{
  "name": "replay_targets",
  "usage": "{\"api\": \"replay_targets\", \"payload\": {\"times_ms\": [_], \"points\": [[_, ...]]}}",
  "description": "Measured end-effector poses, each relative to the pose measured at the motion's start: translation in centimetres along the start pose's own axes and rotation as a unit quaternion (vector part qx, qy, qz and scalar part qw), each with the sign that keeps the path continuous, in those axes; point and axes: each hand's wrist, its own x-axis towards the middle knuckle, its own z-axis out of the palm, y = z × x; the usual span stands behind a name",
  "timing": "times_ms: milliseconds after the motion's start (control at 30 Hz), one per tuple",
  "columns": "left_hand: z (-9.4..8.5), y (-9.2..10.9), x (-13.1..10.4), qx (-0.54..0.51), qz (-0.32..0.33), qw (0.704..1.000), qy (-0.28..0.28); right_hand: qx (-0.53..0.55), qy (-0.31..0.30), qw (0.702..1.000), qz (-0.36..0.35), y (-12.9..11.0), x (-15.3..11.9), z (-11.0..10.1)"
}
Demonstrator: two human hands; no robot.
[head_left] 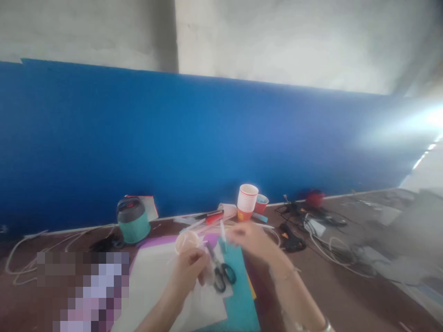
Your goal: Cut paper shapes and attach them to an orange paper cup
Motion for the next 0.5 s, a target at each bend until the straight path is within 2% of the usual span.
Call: {"api": "replay_targets", "payload": {"times_ms": [33,67,133,200,333,433,500], "points": [[0.1,0.1,-0.2,0.001,0.000,1.000,-0.002,-0.036,0.077,0.993,0.087,1.7,0.6,-1.6],[0.3,0.1,-0.3,0.003,-0.002,1.000,-0.005,-0.091,0.150,0.971,0.164,3.5,1.3,-3.2],[0.5,0.2,-0.5,0.004,-0.004,1.000,-0.010,-0.133,0.189,0.950,0.210,7.1,2.6,-5.7],[0.7,0.0,-0.5,0.002,0.000,1.000,-0.012,-0.150,0.195,0.941,0.233,10.0,3.5,-7.1],[0.9,-1.3,0.2,-0.008,0.013,1.000,-0.017,-0.161,0.198,0.933,0.255,13.9,4.5,-6.6],[1.2,-2.8,0.7,-0.008,0.019,1.000,-0.022,-0.143,0.213,0.935,0.246,15.6,4.7,-6.0],[1.5,-3.8,0.9,-0.014,0.021,0.999,-0.034,-0.109,0.230,0.939,0.229,16.3,4.5,-6.3]]}}
